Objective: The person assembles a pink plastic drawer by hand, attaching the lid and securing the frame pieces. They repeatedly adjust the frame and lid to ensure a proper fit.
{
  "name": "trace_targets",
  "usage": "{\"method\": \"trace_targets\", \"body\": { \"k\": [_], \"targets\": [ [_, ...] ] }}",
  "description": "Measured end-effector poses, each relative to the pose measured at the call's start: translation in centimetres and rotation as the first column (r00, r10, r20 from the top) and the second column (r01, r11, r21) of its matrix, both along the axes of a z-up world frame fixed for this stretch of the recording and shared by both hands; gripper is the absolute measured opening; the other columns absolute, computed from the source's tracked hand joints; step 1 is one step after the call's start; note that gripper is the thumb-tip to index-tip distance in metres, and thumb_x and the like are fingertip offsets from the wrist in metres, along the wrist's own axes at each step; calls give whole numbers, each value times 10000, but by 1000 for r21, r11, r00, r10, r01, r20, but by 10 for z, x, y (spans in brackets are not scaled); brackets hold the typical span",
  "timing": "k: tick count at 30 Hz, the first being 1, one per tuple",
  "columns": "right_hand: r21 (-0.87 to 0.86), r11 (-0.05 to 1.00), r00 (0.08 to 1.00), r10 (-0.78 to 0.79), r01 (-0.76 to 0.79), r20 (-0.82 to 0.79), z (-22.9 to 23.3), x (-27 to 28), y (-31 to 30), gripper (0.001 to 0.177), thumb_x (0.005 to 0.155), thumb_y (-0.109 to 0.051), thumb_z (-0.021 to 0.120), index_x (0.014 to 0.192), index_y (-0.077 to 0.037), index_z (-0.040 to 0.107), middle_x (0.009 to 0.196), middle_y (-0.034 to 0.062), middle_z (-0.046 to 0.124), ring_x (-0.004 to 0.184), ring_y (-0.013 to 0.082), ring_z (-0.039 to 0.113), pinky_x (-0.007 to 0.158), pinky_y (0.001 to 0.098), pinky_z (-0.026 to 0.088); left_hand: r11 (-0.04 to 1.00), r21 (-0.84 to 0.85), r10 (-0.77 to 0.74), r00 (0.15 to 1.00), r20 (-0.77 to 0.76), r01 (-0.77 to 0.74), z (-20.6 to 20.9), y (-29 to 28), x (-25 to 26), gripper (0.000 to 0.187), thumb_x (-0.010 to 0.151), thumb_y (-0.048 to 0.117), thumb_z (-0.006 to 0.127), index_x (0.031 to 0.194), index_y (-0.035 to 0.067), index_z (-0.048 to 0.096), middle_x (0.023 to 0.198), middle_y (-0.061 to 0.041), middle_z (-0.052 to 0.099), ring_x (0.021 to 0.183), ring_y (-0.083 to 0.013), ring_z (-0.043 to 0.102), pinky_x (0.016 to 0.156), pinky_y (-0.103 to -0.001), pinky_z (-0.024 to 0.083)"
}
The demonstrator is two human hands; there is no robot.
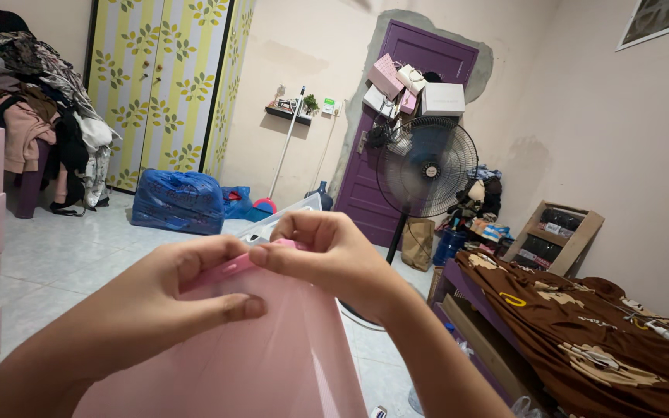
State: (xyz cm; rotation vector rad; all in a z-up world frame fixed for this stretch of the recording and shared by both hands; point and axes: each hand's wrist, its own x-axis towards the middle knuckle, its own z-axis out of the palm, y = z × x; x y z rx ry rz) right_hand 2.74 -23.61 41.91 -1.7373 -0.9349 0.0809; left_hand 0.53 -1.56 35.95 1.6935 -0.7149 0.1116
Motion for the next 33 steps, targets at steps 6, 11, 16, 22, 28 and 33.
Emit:
{"method": "trace_targets", "body": {
  "k": [6,11,16,22,28,33],
  "targets": [
    [-126,989,996,83,-81,15,16,6,-3,232,910,-251,777,852,-70,643,819,-75,632,792,1,577,712,189,442,994,8,109,994,-18,-109,5,-4,-5,440,812,172,826,1219,75,687,1012,-36,772,898,-102,693,778,-288,596],
    [-186,982,996,56,-41,71,24,5,-7,239,912,-270,771,846,-62,673,801,-64,633,768,15,570,695,201,432,996,-58,63,998,13,-62,5,-9,-5,444,833,166,832,1239,65,685,1000,-39,754,880,-94,666,736,-283,592],
    [-162,987,985,27,1,170,20,-2,-13,277,927,-308,775,881,-56,669,796,-71,579,757,20,522,644,226,391,988,-18,156,983,98,-155,3,-16,-4,369,847,200,829,1181,80,725,919,-7,713,820,-74,604,686,-260,540],
    [-278,953,899,10,125,437,13,-6,-26,259,953,-309,731,887,-59,724,769,-72,627,755,-3,553,673,178,436,982,90,147,969,200,-168,-2,-22,3,273,859,215,805,1096,91,753,825,-4,684,755,-75,564,639,-269,508],
    [-165,986,988,61,-37,140,1,-1,-34,238,959,-224,764,890,-9,686,806,-54,629,757,6,541,631,201,396,994,86,49,968,246,-72,-5,-24,6,251,891,230,794,1095,89,754,880,12,712,816,-48,588,701,-245,526],
    [-96,994,994,62,-54,89,-5,1,-42,175,914,-162,784,905,-16,687,805,-44,657,750,11,573,643,192,419,958,195,187,973,133,-211,3,-34,-2,253,861,292,793,1045,121,768,791,-25,701,709,-86,584,615,-292,528]
  ]
}}
